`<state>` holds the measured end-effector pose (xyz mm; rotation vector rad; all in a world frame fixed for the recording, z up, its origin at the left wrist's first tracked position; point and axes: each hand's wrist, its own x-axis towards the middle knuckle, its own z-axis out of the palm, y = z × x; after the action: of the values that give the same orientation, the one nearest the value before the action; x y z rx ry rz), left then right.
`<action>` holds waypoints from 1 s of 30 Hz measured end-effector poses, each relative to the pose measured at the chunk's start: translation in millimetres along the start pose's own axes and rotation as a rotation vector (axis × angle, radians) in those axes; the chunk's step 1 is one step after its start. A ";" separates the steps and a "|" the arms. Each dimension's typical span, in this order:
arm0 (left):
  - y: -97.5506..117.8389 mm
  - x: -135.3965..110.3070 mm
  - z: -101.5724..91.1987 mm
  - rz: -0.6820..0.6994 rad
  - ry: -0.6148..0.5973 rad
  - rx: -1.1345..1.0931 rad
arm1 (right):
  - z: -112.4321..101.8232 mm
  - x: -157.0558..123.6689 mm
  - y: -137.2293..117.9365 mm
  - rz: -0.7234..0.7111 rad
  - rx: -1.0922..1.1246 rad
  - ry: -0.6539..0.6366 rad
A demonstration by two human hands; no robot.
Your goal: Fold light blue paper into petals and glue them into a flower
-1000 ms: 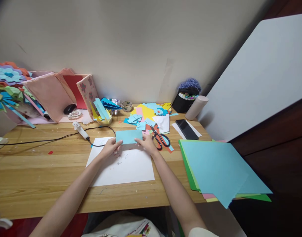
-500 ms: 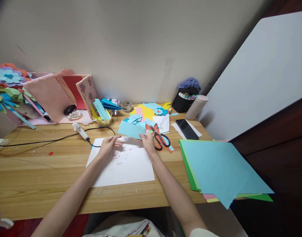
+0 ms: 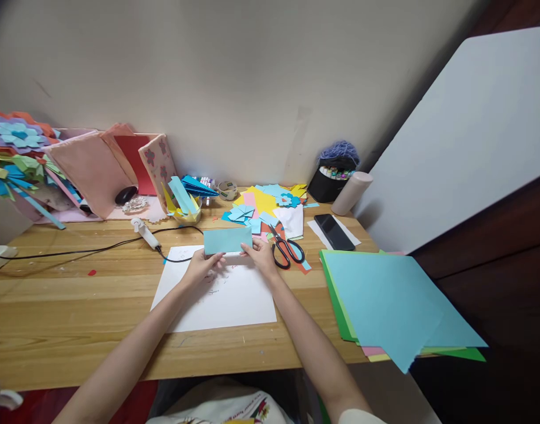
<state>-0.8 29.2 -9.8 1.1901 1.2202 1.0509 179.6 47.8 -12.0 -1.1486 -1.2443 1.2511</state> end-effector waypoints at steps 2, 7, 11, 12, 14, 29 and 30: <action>0.1 0.4 0.4 -0.015 -0.056 -0.044 | 0.1 0.1 0.1 -0.009 -0.017 0.011; -3.4 5.2 -2.8 -0.039 -0.108 -0.155 | -3.1 1.3 -1.8 -0.020 -0.059 0.048; -8.7 8.5 -5.0 -0.046 -0.041 -0.126 | -2.4 0.8 -2.6 -0.022 -0.085 0.054; -9.4 8.9 -5.2 -0.046 -0.035 -0.116 | -1.5 0.5 -2.4 -0.021 -0.090 0.053; -9.6 9.1 -5.2 -0.046 -0.033 -0.103 | 0.1 -0.1 -1.6 -0.020 -0.096 0.052; 1.5 -1.2 2.8 -0.022 0.020 -0.065 | 13.4 -6.6 3.0 0.038 0.017 -0.060; 1.4 -3.5 6.1 0.010 0.016 -0.043 | 19.3 -8.7 5.8 0.065 0.034 -0.109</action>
<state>5.0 25.4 -8.2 1.1580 1.1988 1.0907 160.8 38.0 -17.5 -1.1162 -1.2695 1.3946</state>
